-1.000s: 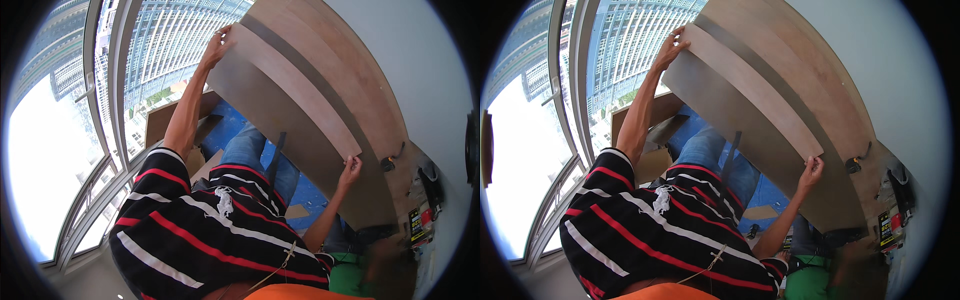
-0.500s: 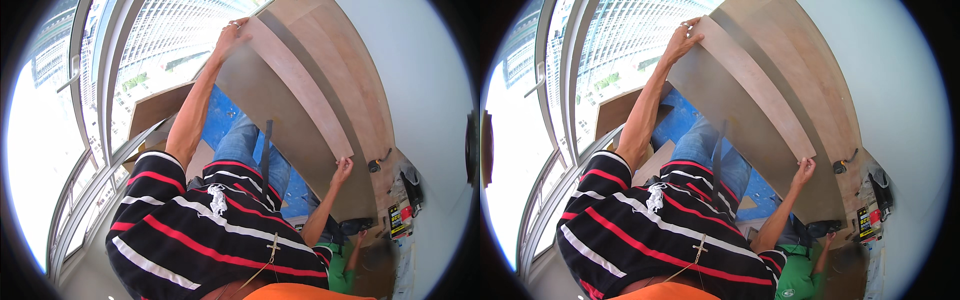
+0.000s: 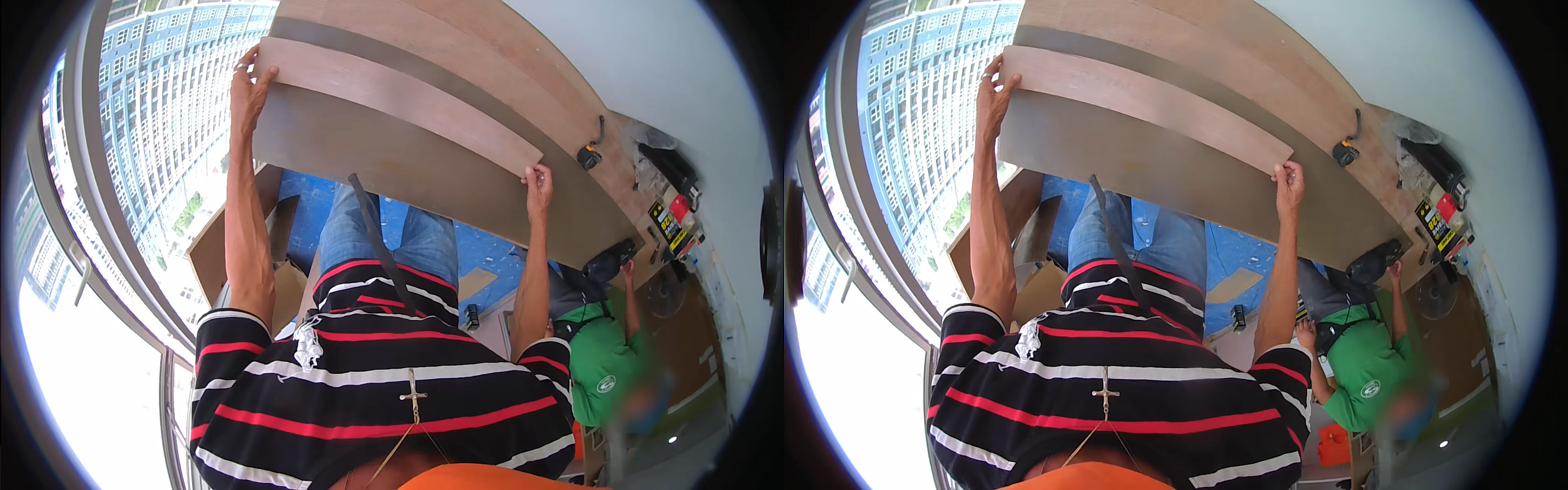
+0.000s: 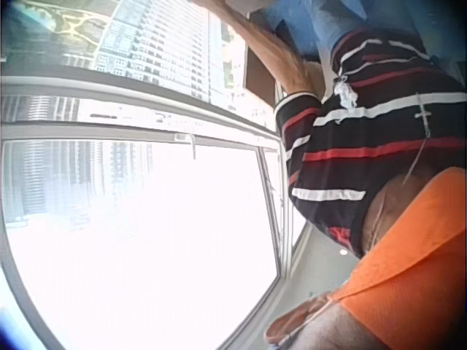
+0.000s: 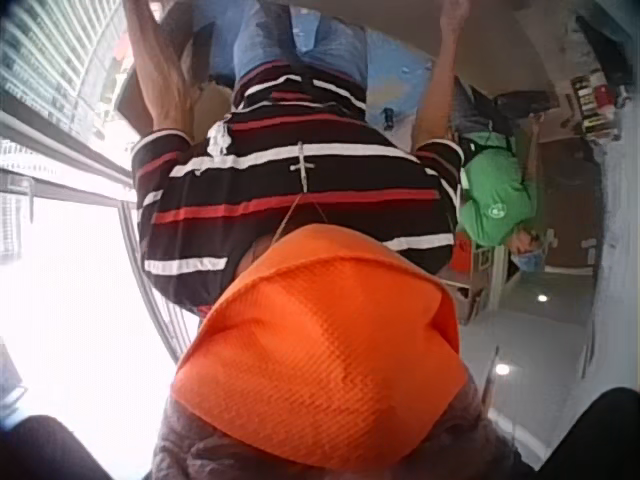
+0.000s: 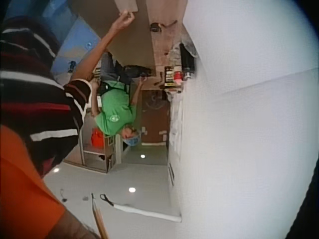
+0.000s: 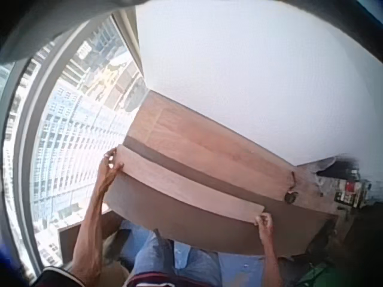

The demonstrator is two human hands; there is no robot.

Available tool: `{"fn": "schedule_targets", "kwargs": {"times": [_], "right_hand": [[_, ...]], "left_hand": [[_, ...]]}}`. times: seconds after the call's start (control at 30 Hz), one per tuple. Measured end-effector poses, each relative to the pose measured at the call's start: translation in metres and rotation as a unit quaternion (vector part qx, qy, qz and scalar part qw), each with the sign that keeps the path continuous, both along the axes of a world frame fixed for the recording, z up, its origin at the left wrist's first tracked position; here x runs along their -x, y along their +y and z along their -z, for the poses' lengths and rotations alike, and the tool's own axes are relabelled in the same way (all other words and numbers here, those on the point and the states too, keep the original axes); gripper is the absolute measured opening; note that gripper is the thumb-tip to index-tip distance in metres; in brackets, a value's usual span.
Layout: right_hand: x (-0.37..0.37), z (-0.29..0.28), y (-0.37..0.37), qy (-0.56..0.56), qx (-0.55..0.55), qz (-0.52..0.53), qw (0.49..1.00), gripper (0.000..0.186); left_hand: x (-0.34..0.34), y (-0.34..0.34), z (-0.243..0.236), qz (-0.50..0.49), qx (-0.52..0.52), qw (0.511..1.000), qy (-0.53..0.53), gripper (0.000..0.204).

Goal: The person measures and marks a large sheet of laminate on a workbench using a tape measure and pencil. They then use a utility knife to score and cut the laminate along the marked line, separating a strip from the main sheet.

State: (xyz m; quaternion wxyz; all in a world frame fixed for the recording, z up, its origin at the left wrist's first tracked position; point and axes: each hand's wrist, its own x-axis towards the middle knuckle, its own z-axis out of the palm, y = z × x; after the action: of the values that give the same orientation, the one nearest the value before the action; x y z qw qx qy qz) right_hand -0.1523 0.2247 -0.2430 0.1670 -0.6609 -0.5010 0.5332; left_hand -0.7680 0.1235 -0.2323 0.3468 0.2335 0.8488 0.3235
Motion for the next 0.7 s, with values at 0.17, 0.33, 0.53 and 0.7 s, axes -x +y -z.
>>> {"fn": "schedule_targets", "kwargs": {"times": [0.17,0.33,0.53,0.7], "right_hand": [[-0.004,0.006,-0.001,0.01,-0.008,0.003,1.0,0.022],[0.001,0.009,-0.004,0.002,-0.019,0.021,1.0,0.023],[-0.008,0.013,-0.009,-0.011,-0.059,-0.002,0.998,0.024],[0.004,0.014,-0.022,-0.021,-0.068,0.025,0.997,0.025]], "left_hand": [[0.002,-0.001,0.0,-0.012,0.023,1.0,-0.018,0.061],[0.012,-0.008,0.013,0.042,0.0,0.999,0.016,0.067],[0.024,-0.015,0.026,0.071,-0.049,0.993,-0.079,0.074],[0.032,-0.027,0.015,0.066,-0.027,0.996,0.059,0.079]]}}
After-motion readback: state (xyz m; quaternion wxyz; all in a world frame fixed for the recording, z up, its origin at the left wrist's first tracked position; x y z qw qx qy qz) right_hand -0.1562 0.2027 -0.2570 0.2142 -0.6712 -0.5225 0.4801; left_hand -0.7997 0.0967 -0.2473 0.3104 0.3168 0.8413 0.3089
